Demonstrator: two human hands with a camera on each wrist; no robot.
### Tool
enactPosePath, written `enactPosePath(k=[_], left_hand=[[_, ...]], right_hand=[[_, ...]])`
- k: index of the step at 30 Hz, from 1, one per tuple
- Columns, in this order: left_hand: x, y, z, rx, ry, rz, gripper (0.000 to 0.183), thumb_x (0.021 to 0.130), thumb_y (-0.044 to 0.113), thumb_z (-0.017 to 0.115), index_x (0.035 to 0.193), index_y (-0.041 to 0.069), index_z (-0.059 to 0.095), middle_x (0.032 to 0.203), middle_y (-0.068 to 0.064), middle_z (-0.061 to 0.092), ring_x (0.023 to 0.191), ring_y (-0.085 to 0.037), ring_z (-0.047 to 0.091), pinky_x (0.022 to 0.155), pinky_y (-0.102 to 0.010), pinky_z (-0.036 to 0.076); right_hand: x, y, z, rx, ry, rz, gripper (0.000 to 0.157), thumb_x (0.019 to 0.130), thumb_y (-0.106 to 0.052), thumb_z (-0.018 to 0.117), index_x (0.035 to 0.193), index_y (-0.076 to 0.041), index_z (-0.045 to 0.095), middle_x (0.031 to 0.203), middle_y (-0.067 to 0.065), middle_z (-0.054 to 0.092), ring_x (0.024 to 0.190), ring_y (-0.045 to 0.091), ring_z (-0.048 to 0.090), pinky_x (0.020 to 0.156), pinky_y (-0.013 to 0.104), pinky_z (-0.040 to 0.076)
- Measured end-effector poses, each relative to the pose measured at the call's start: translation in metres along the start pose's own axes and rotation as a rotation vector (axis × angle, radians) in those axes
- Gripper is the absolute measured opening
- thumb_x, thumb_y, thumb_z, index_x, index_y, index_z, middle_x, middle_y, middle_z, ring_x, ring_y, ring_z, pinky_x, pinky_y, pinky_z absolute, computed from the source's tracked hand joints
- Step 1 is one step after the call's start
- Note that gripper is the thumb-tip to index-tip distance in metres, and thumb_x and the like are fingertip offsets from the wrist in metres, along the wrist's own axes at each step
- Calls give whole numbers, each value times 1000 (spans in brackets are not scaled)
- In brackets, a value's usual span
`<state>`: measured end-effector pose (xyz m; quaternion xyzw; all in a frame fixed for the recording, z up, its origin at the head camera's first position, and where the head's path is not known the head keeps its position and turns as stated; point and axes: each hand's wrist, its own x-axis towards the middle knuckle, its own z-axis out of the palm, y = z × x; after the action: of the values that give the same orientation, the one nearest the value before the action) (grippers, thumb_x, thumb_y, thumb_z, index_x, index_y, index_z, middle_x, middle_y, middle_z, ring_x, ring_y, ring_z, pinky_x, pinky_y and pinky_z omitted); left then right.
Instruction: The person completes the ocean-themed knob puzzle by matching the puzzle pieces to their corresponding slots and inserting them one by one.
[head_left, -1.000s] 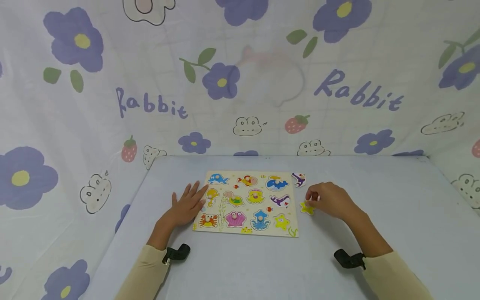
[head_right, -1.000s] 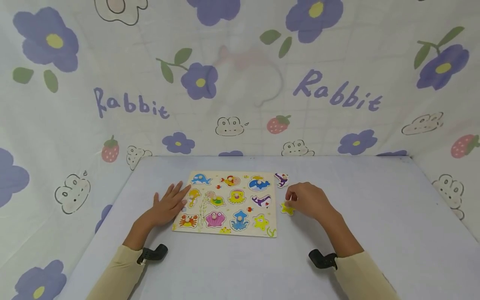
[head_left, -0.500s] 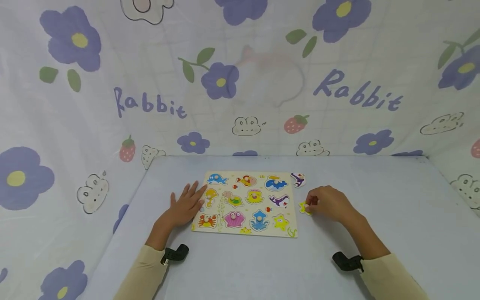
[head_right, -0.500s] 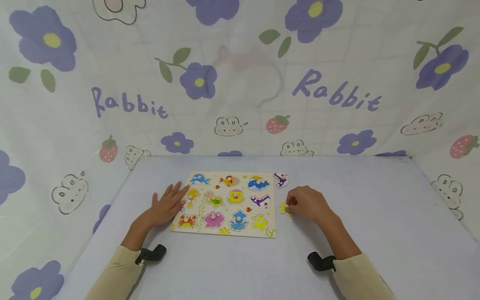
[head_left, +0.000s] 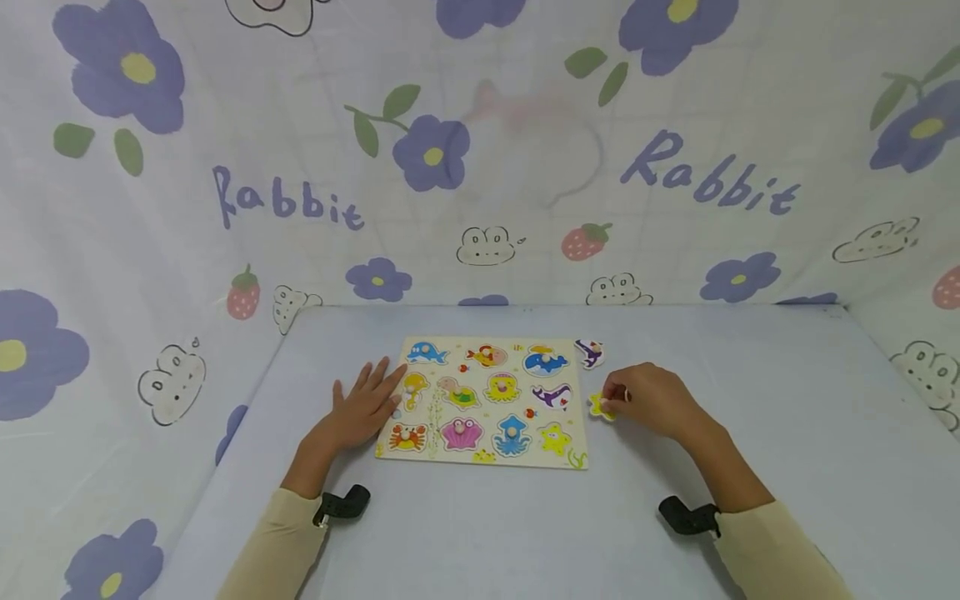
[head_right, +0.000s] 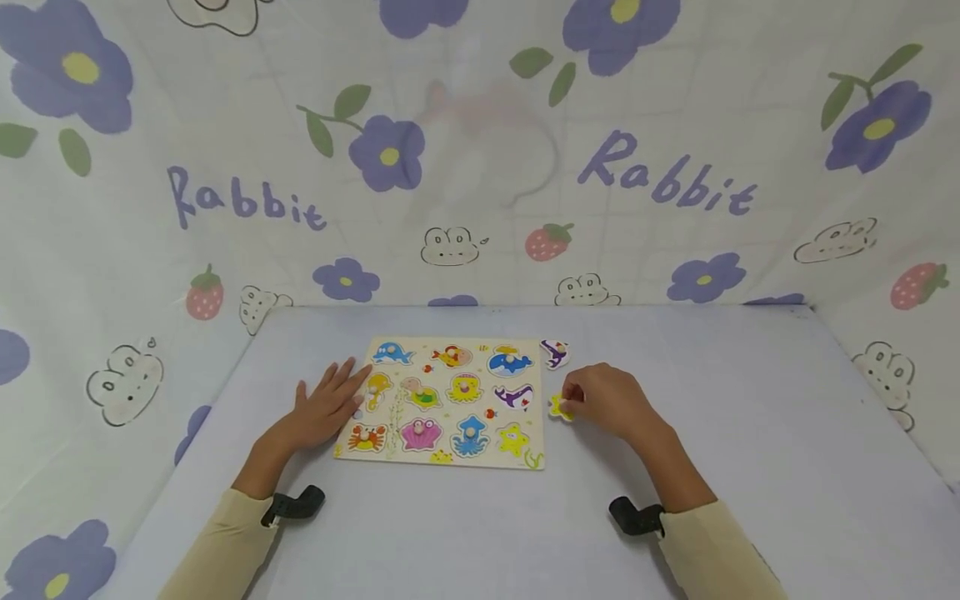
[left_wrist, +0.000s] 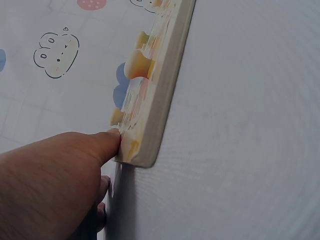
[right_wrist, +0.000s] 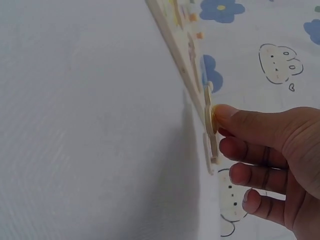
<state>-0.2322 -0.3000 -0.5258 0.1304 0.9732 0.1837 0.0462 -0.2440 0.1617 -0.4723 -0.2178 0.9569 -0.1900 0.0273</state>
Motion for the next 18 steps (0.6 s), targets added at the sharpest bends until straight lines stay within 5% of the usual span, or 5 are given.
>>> enactPosePath(k=[18], left_hand=[[1,0,1,5,3,-4,58,110,38,39,164,23,21,170,-14,7,155,-41,2,110,-77,-7]], right_hand=[[-1,-37,14,-17,-15,-63,10,87,-26,82,87,-20,74,69,-11,57,69,12,51,64,29,43]])
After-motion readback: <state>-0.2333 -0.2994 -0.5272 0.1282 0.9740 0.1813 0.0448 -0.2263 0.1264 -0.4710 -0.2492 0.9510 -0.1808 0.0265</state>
